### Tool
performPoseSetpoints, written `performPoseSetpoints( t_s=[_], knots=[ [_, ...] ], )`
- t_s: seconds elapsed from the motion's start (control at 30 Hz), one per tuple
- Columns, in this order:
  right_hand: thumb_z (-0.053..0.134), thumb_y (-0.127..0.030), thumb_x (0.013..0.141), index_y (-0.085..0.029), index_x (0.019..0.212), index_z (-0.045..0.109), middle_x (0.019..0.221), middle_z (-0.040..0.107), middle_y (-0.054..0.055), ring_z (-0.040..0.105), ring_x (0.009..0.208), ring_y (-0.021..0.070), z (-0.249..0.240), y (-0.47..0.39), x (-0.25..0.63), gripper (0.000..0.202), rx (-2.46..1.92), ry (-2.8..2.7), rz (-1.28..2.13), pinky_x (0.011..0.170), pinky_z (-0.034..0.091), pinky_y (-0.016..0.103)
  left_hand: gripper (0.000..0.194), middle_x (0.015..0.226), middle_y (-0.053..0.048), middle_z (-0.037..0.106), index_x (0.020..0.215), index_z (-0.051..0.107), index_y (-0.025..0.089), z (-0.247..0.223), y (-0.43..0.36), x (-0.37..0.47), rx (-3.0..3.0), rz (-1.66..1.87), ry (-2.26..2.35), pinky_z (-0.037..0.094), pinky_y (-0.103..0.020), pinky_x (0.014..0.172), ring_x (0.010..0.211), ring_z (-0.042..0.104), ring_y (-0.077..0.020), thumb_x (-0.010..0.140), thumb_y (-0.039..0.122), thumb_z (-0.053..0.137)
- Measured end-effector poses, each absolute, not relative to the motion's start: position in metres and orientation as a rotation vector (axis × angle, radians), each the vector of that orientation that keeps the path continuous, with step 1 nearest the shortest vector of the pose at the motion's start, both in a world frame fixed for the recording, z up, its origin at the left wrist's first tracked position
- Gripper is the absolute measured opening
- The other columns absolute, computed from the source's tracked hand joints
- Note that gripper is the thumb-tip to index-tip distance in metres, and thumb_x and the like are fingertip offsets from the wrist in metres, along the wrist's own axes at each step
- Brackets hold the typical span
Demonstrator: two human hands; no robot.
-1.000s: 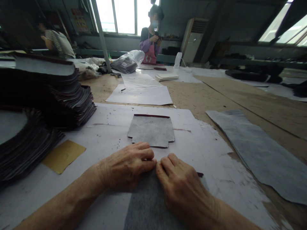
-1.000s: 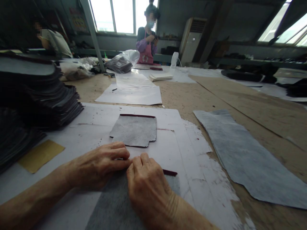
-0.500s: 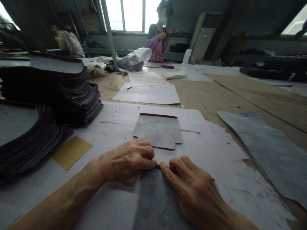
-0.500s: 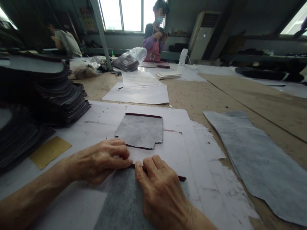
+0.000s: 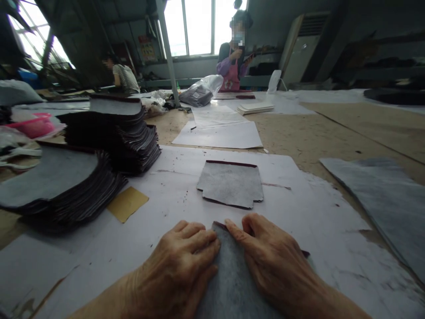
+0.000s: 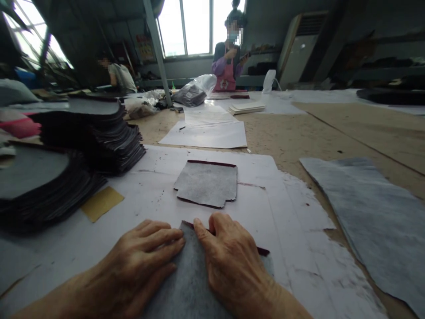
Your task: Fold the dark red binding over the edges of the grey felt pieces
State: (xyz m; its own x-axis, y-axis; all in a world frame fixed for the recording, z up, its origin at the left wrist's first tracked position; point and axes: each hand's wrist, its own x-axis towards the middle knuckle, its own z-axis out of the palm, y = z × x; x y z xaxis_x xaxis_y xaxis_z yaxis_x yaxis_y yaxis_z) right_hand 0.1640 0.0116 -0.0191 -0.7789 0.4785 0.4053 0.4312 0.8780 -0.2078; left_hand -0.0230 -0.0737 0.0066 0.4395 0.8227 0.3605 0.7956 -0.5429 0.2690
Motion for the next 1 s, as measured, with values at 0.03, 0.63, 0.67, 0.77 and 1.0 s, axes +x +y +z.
performPoseSetpoints(
  t_s=[0.03,0.63,0.67,0.77,1.0],
  knots=[
    [0.037,-0.006,0.080,-0.016,0.120,0.053,0.081,0.050,0.008,0.047,0.068,0.0153,-0.019,0.013,0.164,0.045,-0.674,-2.623,0.165,0.059,0.046,0.029,0.015,0.090,-0.011,0.060,0.089,0.058,0.010,0.003,-0.076,-0.022,2.630,0.737,1.478,0.048,-0.039,0.072,0.084,0.054,-0.0227,0.079,0.013,0.047],
    [0.037,-0.003,0.072,-0.021,0.126,0.046,0.081,0.050,0.007,0.048,0.063,0.0142,-0.013,0.014,0.153,0.058,-0.676,-2.820,0.007,0.056,0.047,0.028,0.011,0.082,-0.011,0.060,0.070,0.056,0.011,0.003,-0.071,-0.023,2.767,0.740,1.445,0.049,-0.037,0.065,0.077,0.054,-0.0217,0.073,0.013,0.046],
    [0.037,-0.002,0.071,-0.022,0.127,0.046,0.082,0.050,0.007,0.049,0.063,0.0143,-0.012,0.014,0.152,0.060,-0.677,-2.826,-0.023,0.056,0.046,0.028,0.010,0.082,-0.011,0.060,0.070,0.056,0.011,0.002,-0.071,-0.023,2.753,0.738,1.442,0.048,-0.038,0.065,0.076,0.054,-0.0217,0.073,0.013,0.047],
    [0.040,-0.002,0.068,-0.028,0.127,0.046,0.079,0.051,0.006,0.049,0.060,0.0146,-0.011,0.013,0.150,0.064,-0.691,-2.826,-0.122,0.052,0.045,0.027,0.010,0.081,-0.011,0.059,0.074,0.057,0.010,0.000,-0.072,-0.024,2.712,0.743,1.434,0.047,-0.039,0.064,0.075,0.053,-0.0218,0.071,0.014,0.048],
    [0.038,-0.005,0.076,-0.018,0.115,0.055,0.080,0.053,0.005,0.053,0.065,0.0124,-0.007,0.015,0.166,0.045,-0.750,-2.481,0.272,0.058,0.047,0.024,0.017,0.085,-0.010,0.059,0.086,0.059,0.011,0.000,-0.073,-0.024,2.659,0.725,1.474,0.045,-0.040,0.066,0.076,0.051,-0.0222,0.076,0.016,0.046]
  ],
)
